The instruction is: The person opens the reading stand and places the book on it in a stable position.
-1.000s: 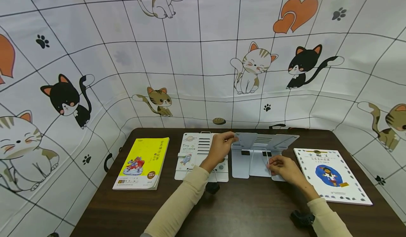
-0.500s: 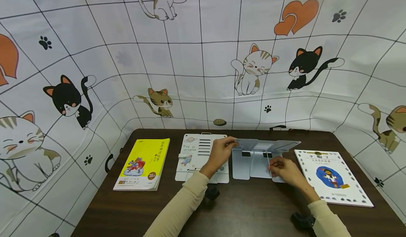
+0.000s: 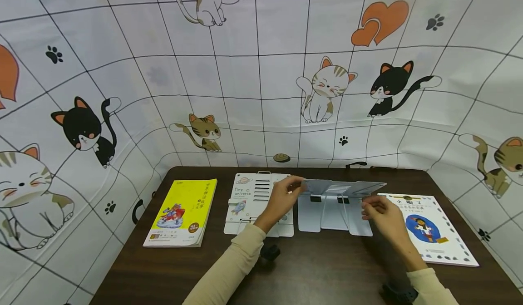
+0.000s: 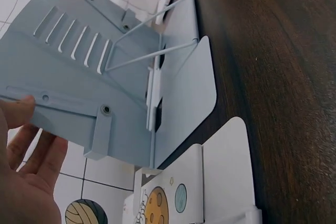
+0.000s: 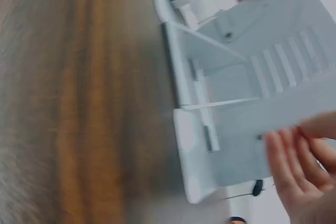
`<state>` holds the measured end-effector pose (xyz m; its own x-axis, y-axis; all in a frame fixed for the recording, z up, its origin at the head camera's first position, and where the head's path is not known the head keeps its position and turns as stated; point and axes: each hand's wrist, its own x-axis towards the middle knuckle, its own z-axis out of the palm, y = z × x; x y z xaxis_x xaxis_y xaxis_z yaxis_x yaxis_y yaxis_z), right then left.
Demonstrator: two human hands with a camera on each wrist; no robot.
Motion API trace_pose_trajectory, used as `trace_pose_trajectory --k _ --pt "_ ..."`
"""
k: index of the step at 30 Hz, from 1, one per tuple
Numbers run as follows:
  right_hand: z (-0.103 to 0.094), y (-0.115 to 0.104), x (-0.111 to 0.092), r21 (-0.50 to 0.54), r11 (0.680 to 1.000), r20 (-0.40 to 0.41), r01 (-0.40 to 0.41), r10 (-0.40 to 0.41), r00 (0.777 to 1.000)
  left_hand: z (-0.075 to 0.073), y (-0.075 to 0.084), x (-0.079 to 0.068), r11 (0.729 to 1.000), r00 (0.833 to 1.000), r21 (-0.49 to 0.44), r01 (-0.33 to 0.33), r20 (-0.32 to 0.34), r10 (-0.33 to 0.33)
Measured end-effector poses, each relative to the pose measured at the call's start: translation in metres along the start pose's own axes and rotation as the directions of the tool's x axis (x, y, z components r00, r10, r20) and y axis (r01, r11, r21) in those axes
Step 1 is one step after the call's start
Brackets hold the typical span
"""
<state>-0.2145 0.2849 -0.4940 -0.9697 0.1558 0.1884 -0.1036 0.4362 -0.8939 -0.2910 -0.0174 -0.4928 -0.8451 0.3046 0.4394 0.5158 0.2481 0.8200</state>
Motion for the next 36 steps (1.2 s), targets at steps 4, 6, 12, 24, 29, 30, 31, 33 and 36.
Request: trace_pose_trajectory --k 4,6,12,24,29,30,31,33,36 --pt "-0.014 -0.013 -0.002 0.117 0.991 -0.297 0.065 -0.027 0.954 -0.005 -0.001 -0.002 1.000 1.000 -0.009 0.003 -0.005 -0.003" --pt "-0.020 -0.018 -0.002 0.151 0.978 -0.379 0.146 -0.079 0.922 -0.007 0.001 -0.003 0.999 1.000 -0.027 0.017 -0.005 -0.017" --pt "-0.025 -0.021 0.001 0.180 0.933 -0.344 0.313 -0.238 0.908 -0.009 0.010 -0.004 0.998 1.000 -0.059 0.025 0.004 -0.025" --pt "-0.012 -0.024 0.010 0.150 0.919 -0.413 0.366 -0.278 0.867 -0.011 0.007 -0.003 0.994 1.000 -0.108 0.017 -0.014 -0.019" --pt "-0.013 -0.025 0.010 0.133 0.921 -0.409 0.366 -0.285 0.867 -0.009 0.009 -0.003 0.994 1.000 -0.111 -0.011 -0.027 0.008" --pt "-0.013 -0.026 0.010 0.131 0.923 -0.407 0.363 -0.284 0.868 -0.008 0.009 -0.003 0.994 0.999 -0.111 -0.016 -0.031 0.013" --pt "-0.014 -0.026 0.010 0.134 0.923 -0.405 0.360 -0.281 0.870 -0.007 0.009 -0.003 0.994 0.999 -0.110 -0.025 -0.037 0.021" --pt "-0.014 -0.026 0.011 0.138 0.925 -0.404 0.355 -0.274 0.872 -0.005 0.008 -0.004 0.993 0.998 -0.108 -0.043 -0.049 0.038" --pt "-0.016 -0.025 0.014 0.158 0.924 -0.415 0.348 -0.257 0.873 -0.001 0.007 -0.006 0.991 0.997 -0.115 -0.068 -0.047 0.063"
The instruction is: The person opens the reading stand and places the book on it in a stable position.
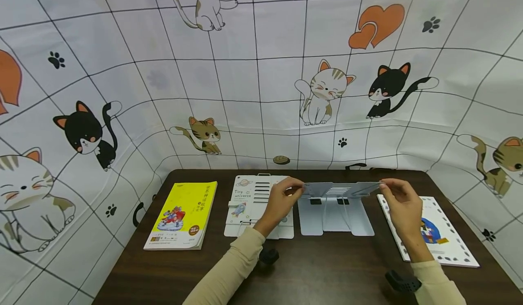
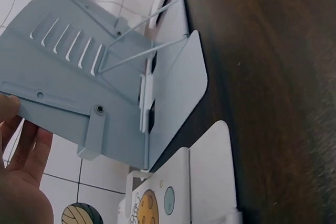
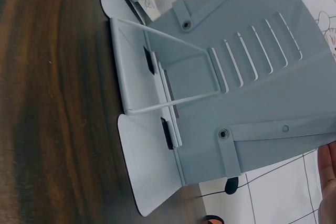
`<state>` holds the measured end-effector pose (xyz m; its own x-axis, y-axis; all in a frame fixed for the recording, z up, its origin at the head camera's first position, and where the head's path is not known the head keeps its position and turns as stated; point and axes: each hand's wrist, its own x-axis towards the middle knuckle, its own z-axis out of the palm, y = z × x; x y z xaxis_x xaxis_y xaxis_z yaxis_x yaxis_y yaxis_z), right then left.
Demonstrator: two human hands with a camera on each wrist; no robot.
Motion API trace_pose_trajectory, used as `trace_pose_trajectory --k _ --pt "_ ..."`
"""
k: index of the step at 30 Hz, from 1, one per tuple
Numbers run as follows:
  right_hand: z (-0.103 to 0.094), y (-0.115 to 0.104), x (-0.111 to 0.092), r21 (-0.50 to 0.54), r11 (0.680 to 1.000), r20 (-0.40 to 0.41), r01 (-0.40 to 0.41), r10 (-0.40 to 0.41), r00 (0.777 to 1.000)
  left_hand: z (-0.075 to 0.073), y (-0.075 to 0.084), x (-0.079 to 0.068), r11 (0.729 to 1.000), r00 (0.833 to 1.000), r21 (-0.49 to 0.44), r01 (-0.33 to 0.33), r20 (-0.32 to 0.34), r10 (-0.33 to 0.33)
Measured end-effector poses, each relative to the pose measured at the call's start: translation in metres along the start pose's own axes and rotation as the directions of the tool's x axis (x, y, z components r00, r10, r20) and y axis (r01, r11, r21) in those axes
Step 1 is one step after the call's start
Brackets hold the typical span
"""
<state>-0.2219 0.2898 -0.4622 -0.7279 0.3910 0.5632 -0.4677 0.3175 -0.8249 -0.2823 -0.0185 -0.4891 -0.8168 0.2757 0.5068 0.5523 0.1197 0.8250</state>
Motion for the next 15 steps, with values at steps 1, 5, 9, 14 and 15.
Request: trace_pose_trajectory --k 1,5,9,14,15 --pt "0.000 0.001 0.001 0.003 1.000 -0.008 -0.004 0.004 1.000 0.001 0.000 -0.001 1.000 1.000 0.003 -0.011 0.004 0.011" --pt "0.002 0.005 0.009 0.007 1.000 -0.027 -0.025 0.025 0.999 0.003 0.002 -0.007 0.998 0.998 0.023 -0.055 0.025 0.055" --pt "0.005 0.013 0.019 0.039 0.998 -0.030 -0.052 0.053 0.998 0.006 0.008 -0.012 0.992 0.994 0.074 -0.100 0.043 0.097" --pt "0.012 0.020 0.033 0.174 0.979 -0.034 -0.110 0.117 0.993 0.014 0.013 -0.017 0.982 0.983 0.065 -0.178 0.065 0.174" --pt "0.013 0.021 0.036 0.202 0.972 -0.027 -0.123 0.131 0.991 0.016 0.014 -0.017 0.977 0.978 0.060 -0.204 0.063 0.200"
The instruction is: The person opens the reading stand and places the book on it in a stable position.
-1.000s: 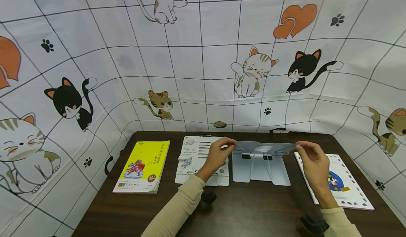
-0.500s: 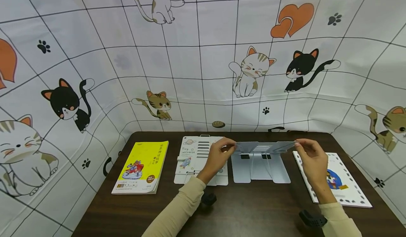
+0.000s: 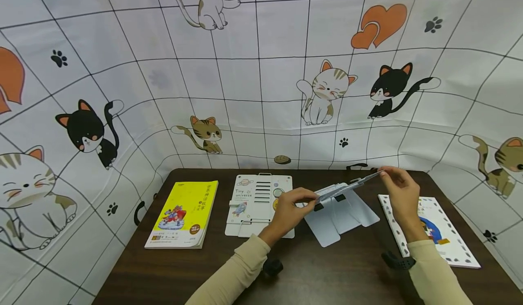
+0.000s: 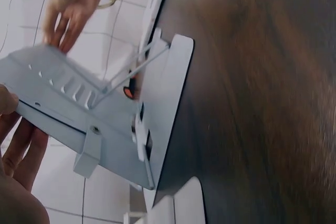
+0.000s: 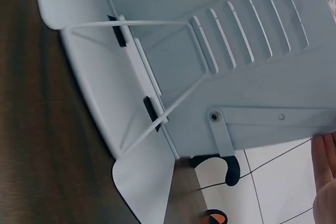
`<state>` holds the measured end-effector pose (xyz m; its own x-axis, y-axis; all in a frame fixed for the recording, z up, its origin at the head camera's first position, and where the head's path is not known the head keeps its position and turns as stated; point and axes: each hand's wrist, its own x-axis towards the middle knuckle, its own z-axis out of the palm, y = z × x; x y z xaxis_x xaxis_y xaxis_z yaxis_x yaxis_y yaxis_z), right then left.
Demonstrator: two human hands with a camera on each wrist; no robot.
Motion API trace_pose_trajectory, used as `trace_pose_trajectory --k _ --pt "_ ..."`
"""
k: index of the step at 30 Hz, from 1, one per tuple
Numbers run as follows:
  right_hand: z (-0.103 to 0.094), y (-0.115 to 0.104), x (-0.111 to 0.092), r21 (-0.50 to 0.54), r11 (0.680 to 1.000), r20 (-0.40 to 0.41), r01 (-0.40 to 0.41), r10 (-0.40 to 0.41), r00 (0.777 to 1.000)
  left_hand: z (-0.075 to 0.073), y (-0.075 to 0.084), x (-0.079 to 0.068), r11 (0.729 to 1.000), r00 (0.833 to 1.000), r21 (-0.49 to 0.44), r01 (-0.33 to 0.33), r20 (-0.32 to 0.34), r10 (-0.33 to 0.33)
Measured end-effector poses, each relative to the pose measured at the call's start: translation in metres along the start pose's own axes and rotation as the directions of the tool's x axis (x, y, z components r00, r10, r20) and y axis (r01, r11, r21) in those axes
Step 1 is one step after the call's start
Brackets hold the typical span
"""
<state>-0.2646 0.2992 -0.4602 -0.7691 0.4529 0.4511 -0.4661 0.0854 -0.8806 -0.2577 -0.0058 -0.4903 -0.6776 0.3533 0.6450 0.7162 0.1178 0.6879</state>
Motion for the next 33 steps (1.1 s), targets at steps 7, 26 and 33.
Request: trace_pose_trajectory --k 7,26,33 --pt "0.007 0.011 0.021 0.204 0.973 0.112 -0.105 0.083 0.990 0.018 0.008 -0.002 0.989 0.990 0.065 -0.135 -0.021 0.136" --pt "0.039 0.028 0.069 0.054 0.956 0.570 -0.290 0.209 0.795 0.087 0.051 0.000 0.864 0.936 0.474 -0.169 -0.197 0.291" --pt "0.053 0.030 0.076 0.117 0.906 0.654 -0.407 0.238 0.718 0.107 0.060 0.001 0.822 0.920 0.560 -0.103 -0.260 0.292"
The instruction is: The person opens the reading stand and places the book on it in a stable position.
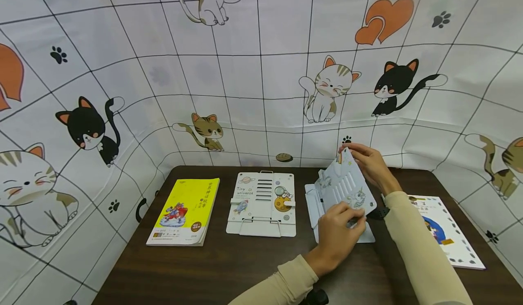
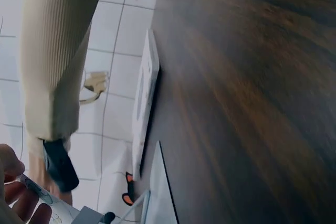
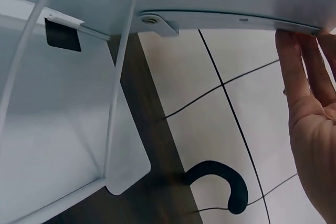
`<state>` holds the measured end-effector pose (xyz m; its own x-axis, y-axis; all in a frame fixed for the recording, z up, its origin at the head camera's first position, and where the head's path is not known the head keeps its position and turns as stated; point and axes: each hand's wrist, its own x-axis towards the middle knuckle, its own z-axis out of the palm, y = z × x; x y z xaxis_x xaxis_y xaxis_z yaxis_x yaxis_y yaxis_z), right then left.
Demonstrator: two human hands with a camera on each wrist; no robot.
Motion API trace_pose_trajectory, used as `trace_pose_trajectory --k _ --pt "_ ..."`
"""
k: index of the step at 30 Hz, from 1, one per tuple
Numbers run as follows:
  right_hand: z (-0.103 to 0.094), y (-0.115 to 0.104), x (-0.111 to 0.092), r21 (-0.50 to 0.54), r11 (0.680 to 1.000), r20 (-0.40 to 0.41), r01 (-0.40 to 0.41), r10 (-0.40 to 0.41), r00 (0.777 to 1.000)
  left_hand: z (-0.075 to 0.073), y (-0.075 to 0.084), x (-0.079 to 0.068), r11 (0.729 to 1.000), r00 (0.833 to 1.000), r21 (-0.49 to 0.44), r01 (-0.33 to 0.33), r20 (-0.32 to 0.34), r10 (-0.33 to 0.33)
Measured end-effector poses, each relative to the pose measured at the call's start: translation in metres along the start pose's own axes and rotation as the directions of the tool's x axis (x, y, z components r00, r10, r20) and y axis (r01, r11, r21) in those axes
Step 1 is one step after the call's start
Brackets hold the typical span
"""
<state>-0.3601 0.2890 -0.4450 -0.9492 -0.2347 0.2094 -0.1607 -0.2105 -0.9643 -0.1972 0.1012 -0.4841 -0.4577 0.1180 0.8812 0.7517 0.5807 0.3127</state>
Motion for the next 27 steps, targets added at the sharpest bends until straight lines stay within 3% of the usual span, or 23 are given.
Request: trace_pose_trajectory --k 5,9,12,15,18,19,21,24,27 --pt "0.005 0.003 0.007 0.080 0.996 0.046 -0.051 0.047 0.998 0.004 0.007 -0.001 0.999 1.000 0.033 0.015 -0.010 -0.015" --pt "0.006 0.004 0.008 0.105 0.993 0.058 -0.046 0.040 0.998 0.007 0.008 -0.003 0.999 0.999 0.026 0.039 0.001 -0.039" --pt "0.005 0.004 0.007 0.034 0.999 0.050 -0.036 0.035 0.998 0.007 0.005 -0.005 0.998 0.998 -0.004 0.056 0.032 -0.056" --pt "0.007 0.001 0.002 -0.166 0.986 0.003 -0.028 0.029 1.000 0.004 0.000 -0.001 0.992 0.990 -0.087 0.097 0.108 -0.087" --pt "0.010 -0.006 -0.007 -0.419 0.908 -0.071 -0.024 -0.006 0.997 -0.004 -0.009 0.009 0.964 0.965 -0.185 0.189 0.215 -0.148" --pt "0.011 -0.008 -0.010 -0.479 0.877 -0.099 -0.030 -0.020 0.995 -0.008 -0.014 0.014 0.950 0.951 -0.208 0.234 0.254 -0.179" --pt "0.013 -0.012 -0.017 -0.530 0.847 -0.153 -0.038 -0.052 0.987 -0.013 -0.024 0.026 0.921 0.918 -0.224 0.318 0.315 -0.241" --pt "0.020 -0.018 -0.033 -0.506 0.861 -0.221 -0.051 -0.072 0.972 -0.019 -0.041 0.044 0.875 0.867 -0.224 0.428 0.374 -0.329" --pt "0.023 -0.019 -0.053 -0.487 0.871 -0.270 -0.063 -0.082 0.959 -0.023 -0.059 0.058 0.835 0.834 -0.240 0.496 0.402 -0.379"
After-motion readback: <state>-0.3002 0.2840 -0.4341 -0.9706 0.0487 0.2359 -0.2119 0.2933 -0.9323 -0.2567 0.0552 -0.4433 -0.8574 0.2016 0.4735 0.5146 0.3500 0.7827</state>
